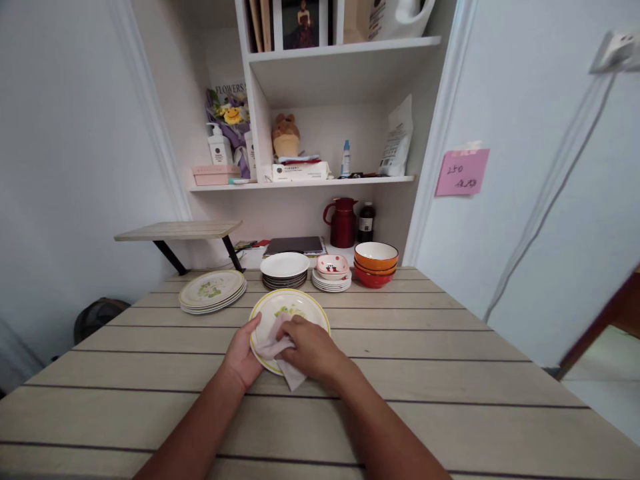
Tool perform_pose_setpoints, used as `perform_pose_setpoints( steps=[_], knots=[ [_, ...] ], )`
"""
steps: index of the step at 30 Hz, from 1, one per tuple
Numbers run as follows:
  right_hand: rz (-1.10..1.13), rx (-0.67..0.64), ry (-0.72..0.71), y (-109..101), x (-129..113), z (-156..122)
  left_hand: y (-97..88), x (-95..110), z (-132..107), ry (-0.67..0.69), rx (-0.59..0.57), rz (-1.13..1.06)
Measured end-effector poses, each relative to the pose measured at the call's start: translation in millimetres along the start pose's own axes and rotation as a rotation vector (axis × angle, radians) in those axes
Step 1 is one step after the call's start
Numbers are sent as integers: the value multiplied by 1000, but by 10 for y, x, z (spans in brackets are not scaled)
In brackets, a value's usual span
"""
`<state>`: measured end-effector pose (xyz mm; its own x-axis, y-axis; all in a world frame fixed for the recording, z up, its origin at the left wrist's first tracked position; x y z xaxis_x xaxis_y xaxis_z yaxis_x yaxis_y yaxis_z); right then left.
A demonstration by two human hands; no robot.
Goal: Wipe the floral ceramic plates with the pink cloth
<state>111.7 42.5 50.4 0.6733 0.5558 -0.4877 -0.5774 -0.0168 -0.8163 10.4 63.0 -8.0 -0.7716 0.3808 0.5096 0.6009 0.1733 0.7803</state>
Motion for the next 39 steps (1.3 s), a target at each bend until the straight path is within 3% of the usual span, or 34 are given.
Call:
perform_pose_setpoints(
  steps=[7, 11, 16, 21, 29, 34, 39],
  knots=[
    [-53, 74, 110, -55, 235, 42, 22, 4, -12, 13, 26, 16],
    [-72, 33, 139, -167, 355, -19, -6, -4, 7, 18, 49, 22],
    [6, -61, 43, -137, 189, -67, -32, -8, 18, 20, 70, 26],
    [75, -46, -22, 4, -1, -19, -49, 11, 2, 26, 85, 34],
    [-10, 44, 93, 12, 179, 27, -8, 18, -24, 31, 79, 43],
    [-42, -2, 124, -78, 294, -15, -6, 3, -27, 31, 90, 50],
    [16, -93, 57, -90, 229, -78, -22, -16, -3, 15, 96, 56]
  ],
)
Point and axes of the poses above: each hand's wrist, its own z-axis towards the middle knuckle, its own y-axis out of the palm, x = y × z, the point moved 7 cm from there along z, towards the middle knuckle, and after that the axes turned 9 degrees about x, right-handed, at the moved point
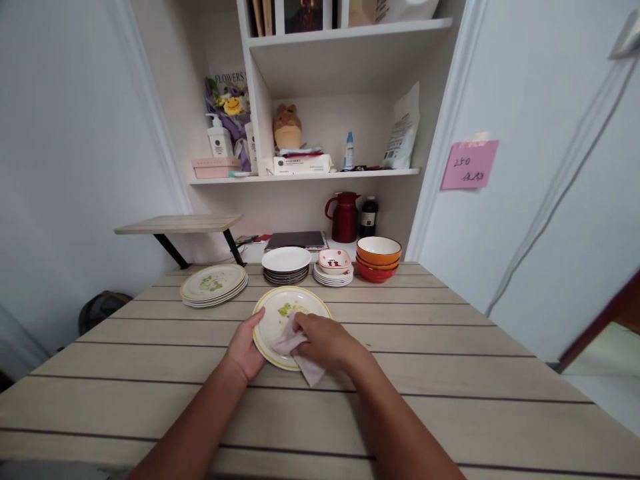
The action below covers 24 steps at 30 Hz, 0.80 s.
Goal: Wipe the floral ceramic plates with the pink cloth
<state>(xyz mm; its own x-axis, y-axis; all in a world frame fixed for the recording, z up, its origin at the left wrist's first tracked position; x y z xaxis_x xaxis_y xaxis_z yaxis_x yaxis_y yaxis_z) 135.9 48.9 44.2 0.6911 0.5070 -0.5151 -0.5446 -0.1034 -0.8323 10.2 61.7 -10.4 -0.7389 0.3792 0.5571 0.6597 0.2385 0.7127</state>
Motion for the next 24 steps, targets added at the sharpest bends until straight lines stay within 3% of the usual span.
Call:
perform_pose_setpoints(
  steps=[4, 9, 17, 24],
  knots=[
    [51, -32, -70, 52, -138, -18, -20, 7, 6, -1, 18, 6],
    [51, 22, -72, 119, -221, 39, -36, 21, -19, 0, 41, 18],
    [-64, 87, 62, 41, -29, 65, 35, 35, -46, 22, 5, -6],
    [-102, 33, 70, -35, 4, -14, 26, 12, -37, 3, 0, -6]
  ],
)
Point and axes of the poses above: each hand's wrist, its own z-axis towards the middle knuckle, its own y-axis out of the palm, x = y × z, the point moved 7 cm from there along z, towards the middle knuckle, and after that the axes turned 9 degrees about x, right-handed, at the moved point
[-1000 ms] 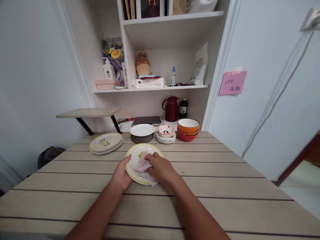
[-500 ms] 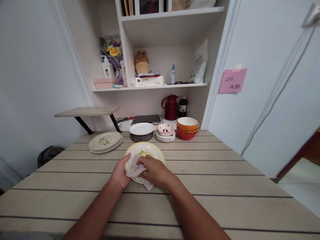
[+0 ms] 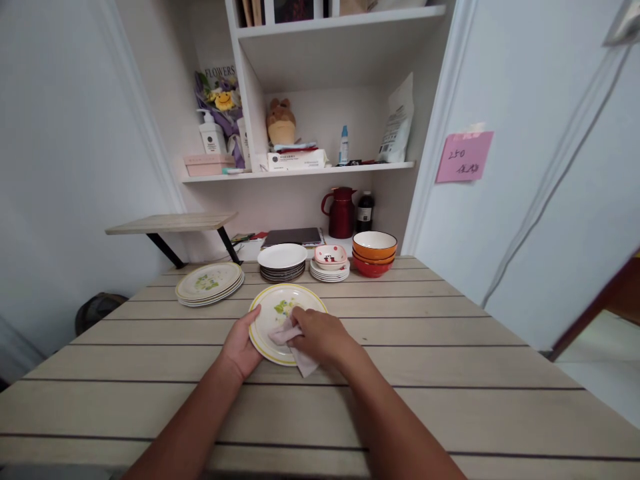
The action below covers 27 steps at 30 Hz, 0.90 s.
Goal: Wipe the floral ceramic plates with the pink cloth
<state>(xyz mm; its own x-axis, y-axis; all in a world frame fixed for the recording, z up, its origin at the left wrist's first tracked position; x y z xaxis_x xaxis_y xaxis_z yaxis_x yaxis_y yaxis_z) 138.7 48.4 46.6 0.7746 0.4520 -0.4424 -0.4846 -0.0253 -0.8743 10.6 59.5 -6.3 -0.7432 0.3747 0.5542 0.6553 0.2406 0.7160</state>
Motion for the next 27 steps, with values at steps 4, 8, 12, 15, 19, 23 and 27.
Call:
perform_pose_setpoints(
  steps=[4, 8, 12, 15, 19, 23, 27],
  knots=[
    [65, -61, -112, 38, -151, -42, -23, -8, 13, -17, 10, 9],
    [139, -60, -203, 99, -333, -43, -51, -11, 3, -51, 33, 30],
    [176, -12, -182, 149, -356, 11, -55, -4, -2, -58, 28, 32],
    [140, 12, -101, 159, -250, 57, -41, 12, 6, -24, 8, 12],
    [88, 32, -29, 107, -111, 75, -21, 23, 15, 11, -7, -3],
    [50, 17, 6, 35, -19, 43, -16, 18, 22, 15, -7, -6],
    [67, -40, -55, 10, -47, -9, -20, 8, 25, 9, 0, -3]
  ],
)
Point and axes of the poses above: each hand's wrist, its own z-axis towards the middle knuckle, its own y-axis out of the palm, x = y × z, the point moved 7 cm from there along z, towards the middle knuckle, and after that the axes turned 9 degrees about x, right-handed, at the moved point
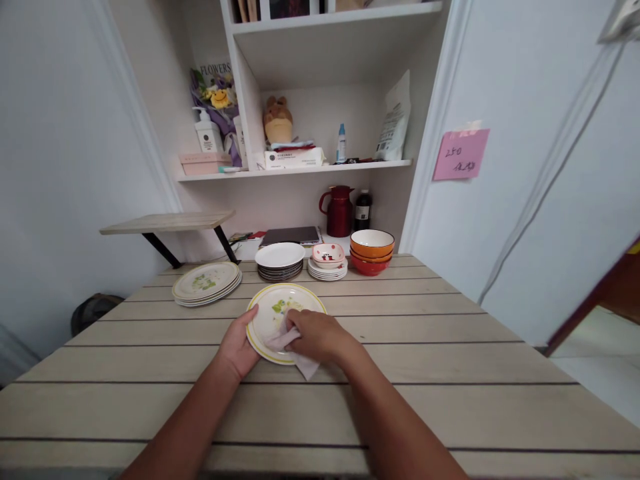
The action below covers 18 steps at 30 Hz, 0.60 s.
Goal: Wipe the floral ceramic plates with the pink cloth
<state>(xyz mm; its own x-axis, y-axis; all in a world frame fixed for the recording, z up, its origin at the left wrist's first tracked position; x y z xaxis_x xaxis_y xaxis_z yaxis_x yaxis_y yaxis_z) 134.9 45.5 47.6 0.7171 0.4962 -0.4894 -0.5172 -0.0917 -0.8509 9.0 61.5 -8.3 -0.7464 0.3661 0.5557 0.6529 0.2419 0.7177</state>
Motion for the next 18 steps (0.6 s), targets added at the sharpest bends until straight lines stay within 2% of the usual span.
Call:
perform_pose_setpoints(
  steps=[5, 9, 18],
  knots=[
    [40, -14, -97, 59, -169, 2, -18, -1, -5, -13, 21, 17],
    [35, 29, -91, 115, -225, 50, -28, 4, -11, -20, 28, 21],
    [-48, 53, 40, 42, 24, 51, 30, -6, -11, -17, -19, -5]
  ],
)
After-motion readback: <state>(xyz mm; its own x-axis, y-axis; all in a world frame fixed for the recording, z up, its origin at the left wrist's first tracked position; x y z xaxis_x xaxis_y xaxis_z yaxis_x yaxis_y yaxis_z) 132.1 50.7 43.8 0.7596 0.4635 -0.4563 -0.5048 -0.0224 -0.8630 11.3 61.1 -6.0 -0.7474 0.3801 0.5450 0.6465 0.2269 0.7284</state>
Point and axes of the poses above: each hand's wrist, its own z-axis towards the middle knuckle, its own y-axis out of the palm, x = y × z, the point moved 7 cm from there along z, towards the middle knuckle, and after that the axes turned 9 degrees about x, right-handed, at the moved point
